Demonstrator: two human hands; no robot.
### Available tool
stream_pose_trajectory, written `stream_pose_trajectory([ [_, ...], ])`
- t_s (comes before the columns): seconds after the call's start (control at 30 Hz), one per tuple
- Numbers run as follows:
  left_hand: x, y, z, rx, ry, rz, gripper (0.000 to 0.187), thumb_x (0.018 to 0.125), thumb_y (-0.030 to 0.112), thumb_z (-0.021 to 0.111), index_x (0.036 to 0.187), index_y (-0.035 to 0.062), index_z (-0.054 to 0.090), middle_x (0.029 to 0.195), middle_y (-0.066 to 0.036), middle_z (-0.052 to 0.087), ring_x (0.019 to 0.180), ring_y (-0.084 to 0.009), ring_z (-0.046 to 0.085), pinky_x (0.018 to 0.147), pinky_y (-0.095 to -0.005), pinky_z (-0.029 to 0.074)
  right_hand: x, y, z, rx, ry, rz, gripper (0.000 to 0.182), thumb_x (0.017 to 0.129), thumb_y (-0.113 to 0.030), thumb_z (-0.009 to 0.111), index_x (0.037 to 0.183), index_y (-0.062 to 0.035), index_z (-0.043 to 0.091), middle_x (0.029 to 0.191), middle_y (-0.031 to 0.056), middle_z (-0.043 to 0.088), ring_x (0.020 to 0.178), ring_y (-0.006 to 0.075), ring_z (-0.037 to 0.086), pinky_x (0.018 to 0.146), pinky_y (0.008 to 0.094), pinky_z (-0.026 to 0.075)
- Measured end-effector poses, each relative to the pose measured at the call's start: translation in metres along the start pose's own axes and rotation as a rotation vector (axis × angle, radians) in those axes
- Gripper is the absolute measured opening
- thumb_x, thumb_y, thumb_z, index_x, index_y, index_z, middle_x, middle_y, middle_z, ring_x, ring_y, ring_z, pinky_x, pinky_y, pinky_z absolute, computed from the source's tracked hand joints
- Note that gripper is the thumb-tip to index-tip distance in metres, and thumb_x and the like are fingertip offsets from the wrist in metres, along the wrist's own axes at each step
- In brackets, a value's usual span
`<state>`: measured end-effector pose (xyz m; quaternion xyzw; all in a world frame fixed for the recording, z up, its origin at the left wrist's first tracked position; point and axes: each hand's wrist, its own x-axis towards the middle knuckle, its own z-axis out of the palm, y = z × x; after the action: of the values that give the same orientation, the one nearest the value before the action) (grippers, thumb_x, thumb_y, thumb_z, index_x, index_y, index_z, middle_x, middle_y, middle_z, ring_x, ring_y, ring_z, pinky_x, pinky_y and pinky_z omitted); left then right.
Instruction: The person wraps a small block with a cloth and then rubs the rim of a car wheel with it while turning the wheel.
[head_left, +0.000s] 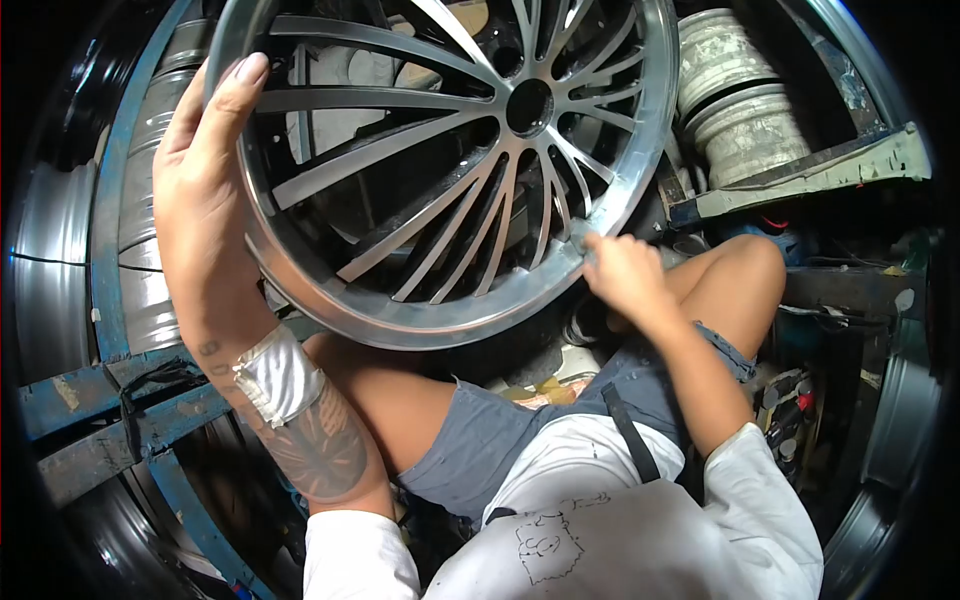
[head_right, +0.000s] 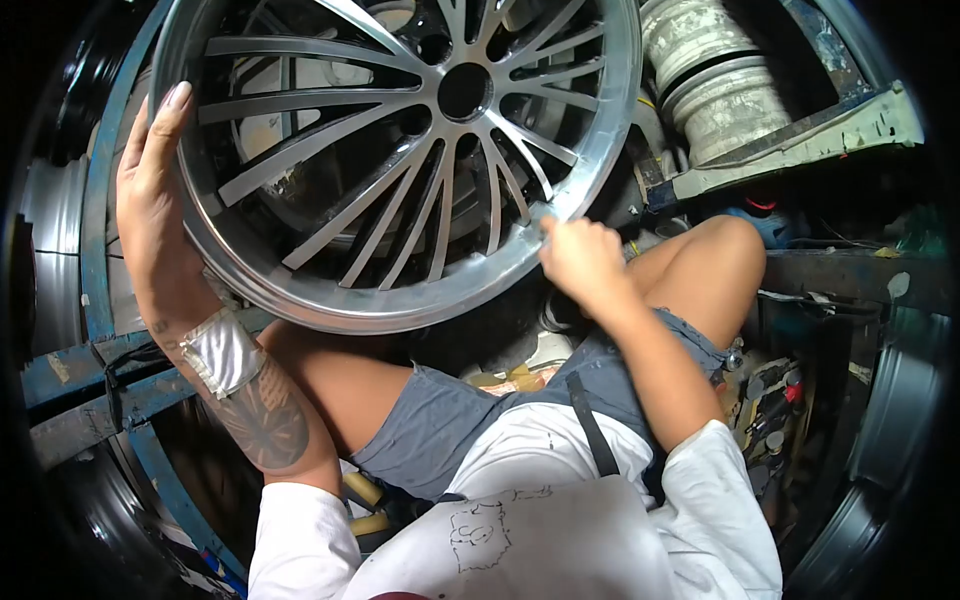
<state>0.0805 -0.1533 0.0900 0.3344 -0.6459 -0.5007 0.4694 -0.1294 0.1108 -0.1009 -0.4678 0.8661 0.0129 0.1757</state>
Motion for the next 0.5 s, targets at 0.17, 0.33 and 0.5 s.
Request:
stream_pose_trajectory([
  [0.17, -0.01, -0.002, -0.011, -0.059, 0.064, -0.04, 0.049, 0.094, 0.016, 0.077, 0.133, -0.0078, 0.061, 0.117, -0.012, 0.073, 0.113, -0.0157, 0.067, 0.103, -0.0268, 0.048, -0.006, -0.003, 0.003, 0.006, 0.016, -0.043, 0.025, 0.086, -0.021, 0.068, 0.109, -0.0129, 0.072, 0.082, 0.0251, 0.073, 0.08, 0.0437, 0.074, 0.075, 0.0531, 0.059],
  [0.33, -0.016, -0.01, -0.029, 0.006, 0.072, -0.062, 0.036, 0.099, 0.02, 0.071, 0.128, -0.0003, 0.066, 0.114, -0.011, 0.074, 0.098, -0.0148, 0.074, 0.081, -0.0253, 0.061, 0.0, 0.0, 0.005, 0.198, 0.059, -0.047, 0.019, 0.084, -0.022, 0.067, 0.099, -0.011, 0.072, 0.082, 0.0241, 0.073, 0.081, 0.042, 0.074, 0.075, 0.055, 0.059],
  [0.5, -0.031, 0.001, -0.013, -0.024, 0.082, 0.0, 0.041, 0.099, 0.015, 0.068, 0.137, 0.0005, 0.062, 0.119, -0.014, 0.073, 0.103, -0.0182, 0.074, 0.09, -0.0306, 0.063, -0.003, -0.014, 0.002, 0.145, -0.005, -0.088, 0.023, 0.084, -0.022, 0.068, 0.103, -0.0124, 0.075, 0.085, 0.0234, 0.074, 0.083, 0.0403, 0.075, 0.076, 0.0539, 0.059],
])
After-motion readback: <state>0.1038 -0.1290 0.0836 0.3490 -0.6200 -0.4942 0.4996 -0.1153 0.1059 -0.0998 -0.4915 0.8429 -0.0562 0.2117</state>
